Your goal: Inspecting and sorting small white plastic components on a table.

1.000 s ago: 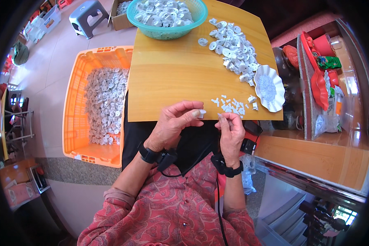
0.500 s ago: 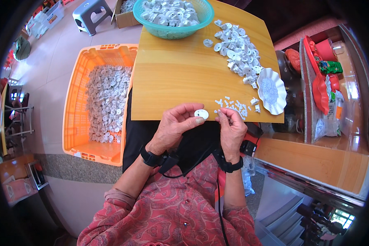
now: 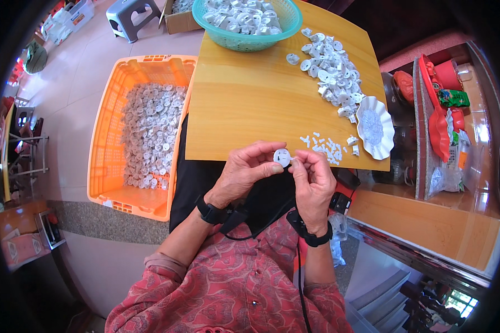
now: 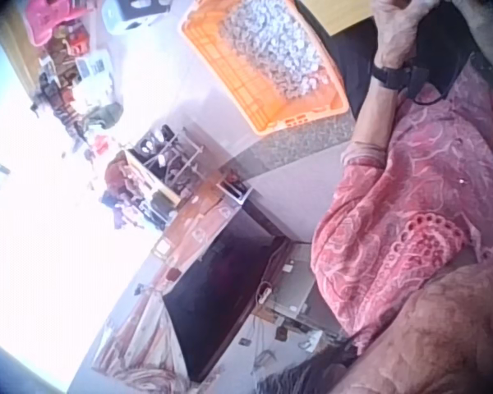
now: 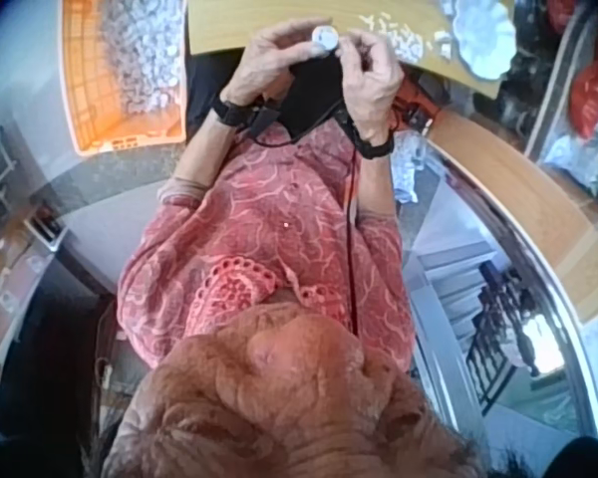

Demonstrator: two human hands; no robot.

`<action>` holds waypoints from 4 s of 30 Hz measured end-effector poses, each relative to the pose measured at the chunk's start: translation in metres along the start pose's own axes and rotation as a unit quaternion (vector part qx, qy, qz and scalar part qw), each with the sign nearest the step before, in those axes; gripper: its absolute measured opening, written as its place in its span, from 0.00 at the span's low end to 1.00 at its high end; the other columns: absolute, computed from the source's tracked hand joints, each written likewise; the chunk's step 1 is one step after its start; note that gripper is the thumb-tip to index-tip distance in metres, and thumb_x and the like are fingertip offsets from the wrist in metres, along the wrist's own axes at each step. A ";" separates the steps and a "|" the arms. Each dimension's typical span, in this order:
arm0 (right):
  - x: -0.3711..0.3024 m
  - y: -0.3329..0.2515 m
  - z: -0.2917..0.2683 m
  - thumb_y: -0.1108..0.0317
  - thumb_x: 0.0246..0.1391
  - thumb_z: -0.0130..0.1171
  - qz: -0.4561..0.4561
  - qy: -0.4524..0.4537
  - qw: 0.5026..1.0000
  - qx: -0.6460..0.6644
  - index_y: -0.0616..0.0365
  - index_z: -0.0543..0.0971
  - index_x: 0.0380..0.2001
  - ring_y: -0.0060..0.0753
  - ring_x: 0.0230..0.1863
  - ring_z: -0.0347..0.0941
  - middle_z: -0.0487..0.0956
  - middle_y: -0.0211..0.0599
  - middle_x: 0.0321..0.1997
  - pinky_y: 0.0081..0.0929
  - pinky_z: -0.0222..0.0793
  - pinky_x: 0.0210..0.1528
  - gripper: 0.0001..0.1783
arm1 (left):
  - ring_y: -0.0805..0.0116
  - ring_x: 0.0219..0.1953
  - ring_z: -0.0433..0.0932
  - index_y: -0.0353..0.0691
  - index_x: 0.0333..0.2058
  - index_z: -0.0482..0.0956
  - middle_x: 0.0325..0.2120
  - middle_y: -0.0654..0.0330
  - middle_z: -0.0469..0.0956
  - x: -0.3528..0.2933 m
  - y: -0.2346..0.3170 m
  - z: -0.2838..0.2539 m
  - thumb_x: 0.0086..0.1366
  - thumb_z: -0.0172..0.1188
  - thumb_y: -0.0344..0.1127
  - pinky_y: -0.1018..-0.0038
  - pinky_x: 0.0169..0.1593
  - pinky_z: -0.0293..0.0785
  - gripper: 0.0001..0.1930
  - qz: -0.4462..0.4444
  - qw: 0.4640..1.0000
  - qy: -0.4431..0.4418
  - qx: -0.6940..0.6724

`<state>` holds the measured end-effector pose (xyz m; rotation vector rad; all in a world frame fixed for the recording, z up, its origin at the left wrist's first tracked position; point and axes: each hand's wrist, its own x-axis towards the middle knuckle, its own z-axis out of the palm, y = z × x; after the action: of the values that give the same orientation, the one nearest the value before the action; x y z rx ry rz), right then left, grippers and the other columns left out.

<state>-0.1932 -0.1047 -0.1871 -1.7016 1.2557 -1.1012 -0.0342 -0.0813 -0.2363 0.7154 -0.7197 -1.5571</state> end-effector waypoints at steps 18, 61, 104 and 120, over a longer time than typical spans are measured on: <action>-0.006 -0.011 -0.001 0.80 0.54 0.60 -0.046 -0.017 0.995 -0.090 0.63 0.76 0.41 0.33 0.31 0.78 0.78 0.39 0.33 0.28 0.75 0.34 0.10 | 0.75 0.40 0.76 0.34 0.55 0.77 0.41 0.62 0.78 -0.003 0.004 0.002 0.64 0.63 0.26 0.78 0.45 0.75 0.19 -0.027 1.000 0.004 -0.005; -0.017 0.015 -0.004 0.74 0.59 0.59 0.035 0.005 0.999 -0.017 0.64 0.75 0.38 0.27 0.27 0.78 0.79 0.38 0.31 0.24 0.75 0.31 0.06 | 0.78 0.33 0.76 0.30 0.53 0.77 0.36 0.62 0.80 0.054 0.064 -0.005 0.69 0.59 0.39 0.80 0.39 0.74 0.20 -0.003 0.990 0.070 0.122; -0.016 0.045 -0.014 0.78 0.55 0.58 -0.136 0.041 0.950 -0.278 0.61 0.75 0.38 0.52 0.37 0.73 0.72 0.44 0.37 0.43 0.69 0.38 0.07 | 0.50 0.46 0.76 0.45 0.48 0.81 0.42 0.48 0.75 0.202 -0.002 0.032 0.56 0.65 0.31 0.60 0.50 0.74 0.19 0.295 0.668 -0.116 0.674; -0.013 0.044 -0.012 0.77 0.57 0.60 -0.075 0.062 0.982 -0.162 0.64 0.76 0.36 0.32 0.28 0.77 0.76 0.39 0.31 0.26 0.73 0.31 0.04 | 0.50 0.36 0.78 0.38 0.41 0.84 0.31 0.49 0.77 0.125 0.049 -0.011 0.53 0.64 0.25 0.63 0.42 0.76 0.14 0.213 0.717 -0.142 0.648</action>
<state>-0.2206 -0.1035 -0.2257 -2.0226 1.4677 -1.1522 -0.0071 -0.2106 -0.2096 1.1719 -2.1156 -0.5155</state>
